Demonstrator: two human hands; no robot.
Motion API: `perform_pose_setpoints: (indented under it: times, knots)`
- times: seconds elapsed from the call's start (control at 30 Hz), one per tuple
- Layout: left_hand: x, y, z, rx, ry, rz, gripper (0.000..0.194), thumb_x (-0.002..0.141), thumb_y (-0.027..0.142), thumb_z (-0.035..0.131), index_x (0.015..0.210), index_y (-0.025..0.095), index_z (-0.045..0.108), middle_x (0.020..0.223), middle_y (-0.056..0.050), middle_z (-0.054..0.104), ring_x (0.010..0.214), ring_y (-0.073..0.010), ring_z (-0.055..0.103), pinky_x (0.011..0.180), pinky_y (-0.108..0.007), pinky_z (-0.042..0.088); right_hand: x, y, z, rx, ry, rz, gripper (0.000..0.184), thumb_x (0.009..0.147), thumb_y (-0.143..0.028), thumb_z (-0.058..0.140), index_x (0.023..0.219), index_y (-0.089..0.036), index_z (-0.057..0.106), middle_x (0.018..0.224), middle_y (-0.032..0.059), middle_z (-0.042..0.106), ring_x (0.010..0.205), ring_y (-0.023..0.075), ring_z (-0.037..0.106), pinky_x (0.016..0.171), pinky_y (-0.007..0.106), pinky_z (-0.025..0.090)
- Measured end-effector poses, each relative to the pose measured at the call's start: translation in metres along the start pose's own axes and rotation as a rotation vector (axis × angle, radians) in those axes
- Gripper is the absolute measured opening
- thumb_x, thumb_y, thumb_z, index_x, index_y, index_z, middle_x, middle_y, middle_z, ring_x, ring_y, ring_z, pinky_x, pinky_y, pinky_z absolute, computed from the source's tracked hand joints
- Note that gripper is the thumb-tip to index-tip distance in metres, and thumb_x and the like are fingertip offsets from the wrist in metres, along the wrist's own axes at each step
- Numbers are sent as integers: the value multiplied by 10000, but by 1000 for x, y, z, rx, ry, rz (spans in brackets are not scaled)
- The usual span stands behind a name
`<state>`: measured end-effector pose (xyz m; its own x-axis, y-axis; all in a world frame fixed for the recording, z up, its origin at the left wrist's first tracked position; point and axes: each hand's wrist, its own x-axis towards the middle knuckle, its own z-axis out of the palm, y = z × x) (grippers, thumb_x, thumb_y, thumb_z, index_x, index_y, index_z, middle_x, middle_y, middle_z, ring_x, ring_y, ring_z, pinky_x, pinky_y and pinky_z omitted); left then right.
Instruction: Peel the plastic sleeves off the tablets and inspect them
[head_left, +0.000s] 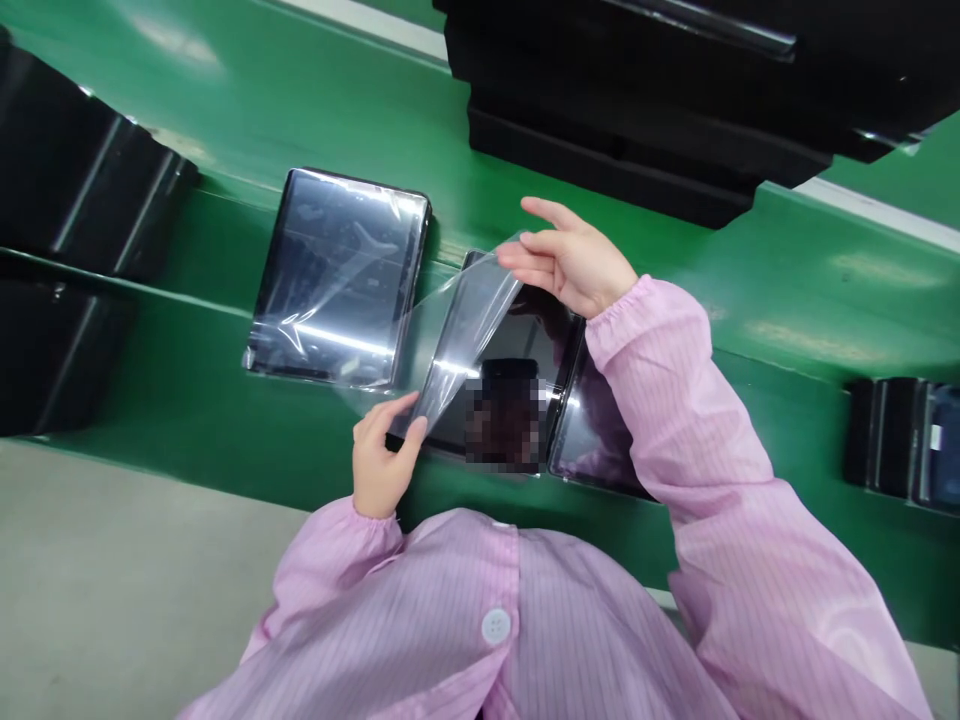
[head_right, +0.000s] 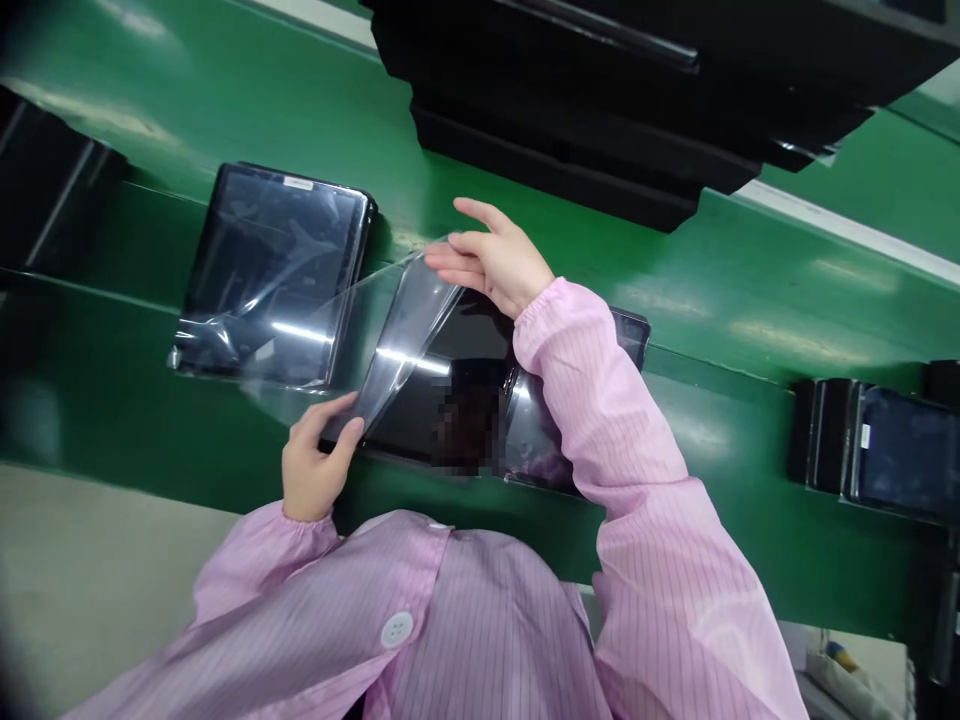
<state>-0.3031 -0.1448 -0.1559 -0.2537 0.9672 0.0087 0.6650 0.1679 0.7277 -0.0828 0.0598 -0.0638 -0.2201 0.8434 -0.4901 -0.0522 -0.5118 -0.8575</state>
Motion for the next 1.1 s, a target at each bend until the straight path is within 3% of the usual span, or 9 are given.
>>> perform_pose_setpoints:
  times: [0.17,0.33,0.5,0.57,0.67,0.8,0.97,1.1]
  knots:
    - [-2,-3,4,22,38,18,320,867,421,545,1033,213,721,997,-57,761,955,-250,698,938,-403,506,-6,18,-28,-1,17,-23,371,931,-14,472,1244,-191,564,879,-16,761,863,107,765,1000,339,593]
    - [-1,-7,6,43,86,96,254,900,380,556,1030,225,710,986,-56,753,925,-237,701,903,-402,522,-31,29,-85,-88,145,-178,299,889,-101,567,1145,-233,644,1011,0,781,959,171,760,974,445,605]
    - [-14,-5,12,211,377,252,202,882,354,643,1041,245,705,1076,-112,718,1029,-297,673,957,-508,486,-94,47,-160,-196,428,-490,291,857,-312,644,1146,-317,674,1101,8,767,978,204,751,926,442,616]
    - [-23,5,18,267,436,374,194,854,298,681,1043,263,703,1071,-109,706,1040,-311,666,986,-538,459,-114,61,-183,-222,526,-589,304,846,-403,652,1137,-319,682,1066,14,766,958,206,749,913,443,616]
    - [-31,35,31,219,283,662,224,848,189,678,1048,290,691,1009,-51,736,1008,-270,691,1010,-492,458,-119,85,-200,-377,676,-615,331,807,-429,684,1088,-256,708,1066,68,760,1004,237,732,923,469,600]
    - [-23,81,50,182,-146,884,264,948,237,574,1194,224,671,1212,-89,738,1186,-261,668,1053,-445,483,-95,104,-199,-647,665,-554,353,766,-428,688,1028,-195,733,1081,132,748,985,269,713,905,489,591]
    - [-14,97,64,213,-543,928,665,847,453,720,1406,137,550,1501,-195,540,1394,-361,514,1140,-551,436,-80,111,-193,-700,622,-582,315,782,-397,660,1025,-209,731,1066,118,740,940,256,695,891,467,584]
    - [-13,93,66,247,-631,885,636,827,346,764,1408,190,556,1526,-169,518,1419,-345,491,1158,-565,421,-80,119,-191,-704,646,-656,284,829,-381,612,1034,-211,710,1096,123,730,1022,269,678,958,477,549]
